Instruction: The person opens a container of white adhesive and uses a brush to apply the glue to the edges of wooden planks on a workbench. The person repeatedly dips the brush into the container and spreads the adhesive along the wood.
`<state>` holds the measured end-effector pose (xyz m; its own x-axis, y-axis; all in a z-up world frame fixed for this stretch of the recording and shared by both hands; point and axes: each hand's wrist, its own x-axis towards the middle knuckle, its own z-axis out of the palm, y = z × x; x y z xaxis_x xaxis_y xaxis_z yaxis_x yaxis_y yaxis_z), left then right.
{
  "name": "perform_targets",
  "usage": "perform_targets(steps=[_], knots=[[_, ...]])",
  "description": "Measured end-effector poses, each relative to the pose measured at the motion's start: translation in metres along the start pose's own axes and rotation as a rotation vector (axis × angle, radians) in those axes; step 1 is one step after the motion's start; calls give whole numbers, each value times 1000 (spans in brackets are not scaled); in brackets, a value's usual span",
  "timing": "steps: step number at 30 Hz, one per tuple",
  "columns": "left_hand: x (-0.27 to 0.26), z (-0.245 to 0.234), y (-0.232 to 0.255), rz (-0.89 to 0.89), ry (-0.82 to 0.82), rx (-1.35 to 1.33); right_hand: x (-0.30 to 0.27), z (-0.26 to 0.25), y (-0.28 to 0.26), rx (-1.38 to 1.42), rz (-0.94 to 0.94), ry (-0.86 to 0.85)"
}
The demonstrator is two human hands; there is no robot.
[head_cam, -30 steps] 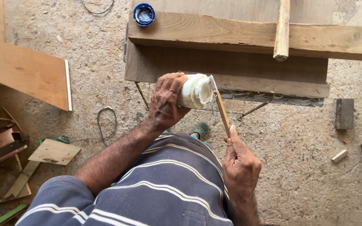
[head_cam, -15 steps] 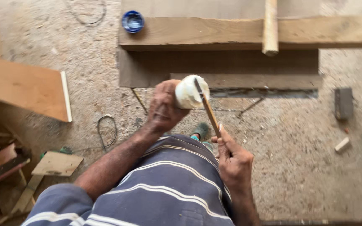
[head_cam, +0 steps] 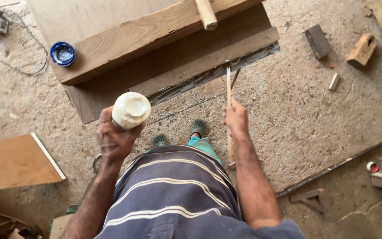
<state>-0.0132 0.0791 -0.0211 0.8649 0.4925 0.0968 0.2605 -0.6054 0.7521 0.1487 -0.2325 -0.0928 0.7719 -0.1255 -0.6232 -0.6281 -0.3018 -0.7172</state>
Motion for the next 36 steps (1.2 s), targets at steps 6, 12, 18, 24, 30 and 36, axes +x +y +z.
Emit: perform_targets(steps=[6, 12, 18, 24, 30, 36], knots=[[-13, -19, -18, -87, -46, -45, 10, 68, -24, 224, -153, -110], [-26, -41, -41, -87, -51, 22, -3, 149, -60, 290, -107, -16], [-38, -67, -57, -23, 14, -30, -6, 121, -47, 522, -281, 140], [-44, -86, -74, 11, 66, -28, -2, 126, -25, 289, -240, -99], [-32, -85, -77, -4, 13, -276, -65, 119, -1, 432, -53, -438], [-7, -67, -71, 225, -22, -289, -150, 13, -47, -421, -664, -258]])
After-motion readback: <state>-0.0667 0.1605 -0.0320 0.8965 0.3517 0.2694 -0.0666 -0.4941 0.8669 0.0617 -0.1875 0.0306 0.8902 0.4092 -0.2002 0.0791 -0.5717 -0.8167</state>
